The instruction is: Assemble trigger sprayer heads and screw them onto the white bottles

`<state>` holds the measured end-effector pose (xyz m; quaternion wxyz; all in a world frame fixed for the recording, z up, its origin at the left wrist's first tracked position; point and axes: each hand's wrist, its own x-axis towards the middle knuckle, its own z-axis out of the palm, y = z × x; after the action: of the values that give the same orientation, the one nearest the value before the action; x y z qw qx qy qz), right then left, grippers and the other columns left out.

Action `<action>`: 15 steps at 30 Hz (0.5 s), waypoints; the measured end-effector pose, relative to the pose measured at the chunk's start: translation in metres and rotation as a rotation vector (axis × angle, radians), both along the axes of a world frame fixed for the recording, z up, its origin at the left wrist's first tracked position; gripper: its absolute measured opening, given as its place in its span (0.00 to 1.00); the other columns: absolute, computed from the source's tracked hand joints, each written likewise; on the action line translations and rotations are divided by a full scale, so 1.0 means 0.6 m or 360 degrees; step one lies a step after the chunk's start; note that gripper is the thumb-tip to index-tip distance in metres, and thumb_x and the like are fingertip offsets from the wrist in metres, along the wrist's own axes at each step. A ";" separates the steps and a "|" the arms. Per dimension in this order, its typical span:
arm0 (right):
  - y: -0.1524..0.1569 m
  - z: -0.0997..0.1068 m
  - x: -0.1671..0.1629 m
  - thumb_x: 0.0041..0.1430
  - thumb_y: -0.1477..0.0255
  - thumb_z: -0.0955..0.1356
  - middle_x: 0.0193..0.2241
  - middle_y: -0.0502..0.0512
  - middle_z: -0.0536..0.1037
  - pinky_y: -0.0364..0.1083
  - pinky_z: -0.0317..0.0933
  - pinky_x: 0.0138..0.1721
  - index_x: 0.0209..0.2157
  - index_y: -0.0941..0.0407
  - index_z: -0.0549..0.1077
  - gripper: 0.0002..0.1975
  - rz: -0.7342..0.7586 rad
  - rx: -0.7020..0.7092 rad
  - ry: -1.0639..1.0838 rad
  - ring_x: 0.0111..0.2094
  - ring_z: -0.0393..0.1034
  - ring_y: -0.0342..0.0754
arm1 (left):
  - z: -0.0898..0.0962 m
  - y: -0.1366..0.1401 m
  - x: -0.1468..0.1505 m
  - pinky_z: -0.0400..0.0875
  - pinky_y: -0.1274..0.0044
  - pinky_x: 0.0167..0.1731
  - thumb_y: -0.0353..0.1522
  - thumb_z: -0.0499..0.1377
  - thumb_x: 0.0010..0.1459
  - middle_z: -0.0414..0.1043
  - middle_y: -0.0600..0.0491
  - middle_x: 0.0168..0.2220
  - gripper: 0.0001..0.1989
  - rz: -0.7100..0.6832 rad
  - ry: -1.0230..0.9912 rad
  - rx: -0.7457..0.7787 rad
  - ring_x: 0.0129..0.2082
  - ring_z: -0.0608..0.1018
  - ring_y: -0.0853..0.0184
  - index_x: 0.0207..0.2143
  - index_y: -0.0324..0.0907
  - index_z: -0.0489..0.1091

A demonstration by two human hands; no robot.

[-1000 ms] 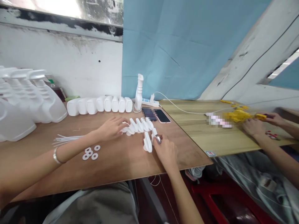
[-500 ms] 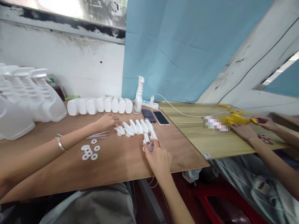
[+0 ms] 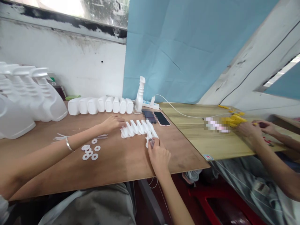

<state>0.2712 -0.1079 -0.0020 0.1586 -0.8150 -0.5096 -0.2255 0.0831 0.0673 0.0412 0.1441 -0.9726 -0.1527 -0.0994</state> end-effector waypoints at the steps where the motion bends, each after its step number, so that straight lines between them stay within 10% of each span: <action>1: 0.001 -0.001 0.000 0.57 0.64 0.61 0.29 0.55 0.74 0.43 0.36 0.22 0.37 0.57 0.70 0.12 -0.0006 0.0001 -0.0016 0.18 0.60 0.40 | -0.002 0.001 0.000 0.55 0.75 0.36 0.26 0.48 0.58 0.71 0.49 0.40 0.12 0.0003 -0.0012 -0.0003 0.39 0.71 0.65 0.41 0.40 0.67; 10: -0.001 0.001 -0.003 0.57 0.60 0.61 0.33 0.55 0.74 0.42 0.39 0.20 0.38 0.56 0.70 0.15 0.0029 0.0213 -0.0199 0.20 0.62 0.41 | -0.013 -0.003 -0.013 0.56 0.72 0.40 0.28 0.48 0.56 0.68 0.44 0.43 0.16 -0.0040 -0.0151 0.0051 0.42 0.69 0.61 0.47 0.37 0.63; 15: -0.020 0.015 -0.028 0.59 0.66 0.60 0.30 0.53 0.74 0.42 0.45 0.20 0.38 0.57 0.69 0.12 0.0493 0.0472 -0.0357 0.22 0.64 0.42 | 0.011 -0.018 -0.088 0.56 0.71 0.45 0.27 0.48 0.52 0.64 0.44 0.48 0.20 0.0175 -0.0406 0.0091 0.47 0.65 0.60 0.49 0.36 0.59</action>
<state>0.2547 -0.1197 0.0068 0.2517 -0.6648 -0.6043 -0.3598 0.0305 0.0563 0.0476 0.1566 -0.9378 -0.2200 -0.2183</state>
